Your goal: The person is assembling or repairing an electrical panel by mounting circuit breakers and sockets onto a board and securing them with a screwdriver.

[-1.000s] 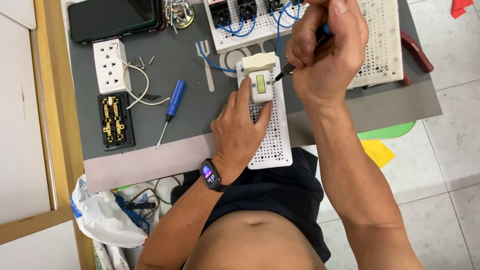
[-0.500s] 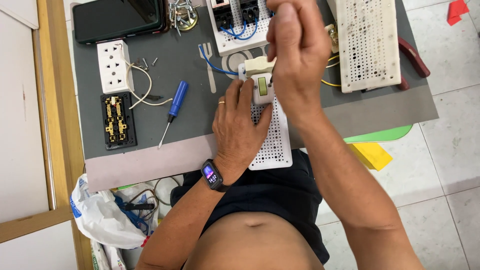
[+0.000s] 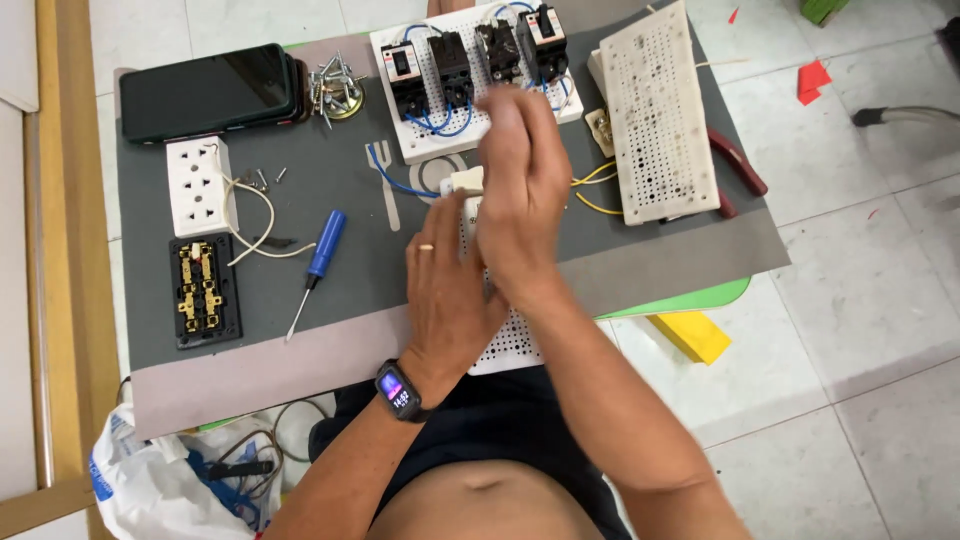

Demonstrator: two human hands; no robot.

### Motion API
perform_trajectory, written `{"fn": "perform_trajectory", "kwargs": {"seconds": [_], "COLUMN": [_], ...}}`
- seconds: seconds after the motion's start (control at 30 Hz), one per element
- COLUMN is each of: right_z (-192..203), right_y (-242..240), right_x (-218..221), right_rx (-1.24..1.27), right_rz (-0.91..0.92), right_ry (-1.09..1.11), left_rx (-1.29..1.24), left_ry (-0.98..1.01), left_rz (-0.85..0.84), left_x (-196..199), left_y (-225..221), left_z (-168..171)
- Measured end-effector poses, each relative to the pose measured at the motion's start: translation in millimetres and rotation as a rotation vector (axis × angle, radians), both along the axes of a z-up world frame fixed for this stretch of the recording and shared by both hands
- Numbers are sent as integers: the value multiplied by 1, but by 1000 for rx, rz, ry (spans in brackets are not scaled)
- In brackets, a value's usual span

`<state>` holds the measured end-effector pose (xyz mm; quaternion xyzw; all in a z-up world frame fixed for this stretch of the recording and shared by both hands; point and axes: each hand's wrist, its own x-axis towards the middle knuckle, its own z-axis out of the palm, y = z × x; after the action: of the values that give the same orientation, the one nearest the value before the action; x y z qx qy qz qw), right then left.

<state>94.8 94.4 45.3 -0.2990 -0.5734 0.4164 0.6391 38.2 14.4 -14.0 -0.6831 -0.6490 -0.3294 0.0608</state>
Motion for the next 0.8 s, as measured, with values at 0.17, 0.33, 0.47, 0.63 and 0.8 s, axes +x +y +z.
{"fn": "perform_trajectory", "kwargs": {"seconds": [0.17, 0.33, 0.47, 0.63, 0.8], "right_z": [4, 20, 19, 26, 30], "right_y": [13, 3, 14, 15, 24], "right_x": [11, 18, 24, 22, 27], "right_rx": [-10, -153, -143, 173, 126], "right_rz": [517, 96, 606, 35, 457], "right_ry": [-5, 56, -31, -315, -359], "left_rx": [224, -28, -132, -116, -132], "left_ry": [24, -45, -77, -63, -58], "left_rz": [-107, -60, -40, -23, -18], "left_x": [-2, -1, -5, -4, -4], "left_y": [-2, -3, 0, -1, 0], "left_z": [-3, 9, 5, 2, 0]}}
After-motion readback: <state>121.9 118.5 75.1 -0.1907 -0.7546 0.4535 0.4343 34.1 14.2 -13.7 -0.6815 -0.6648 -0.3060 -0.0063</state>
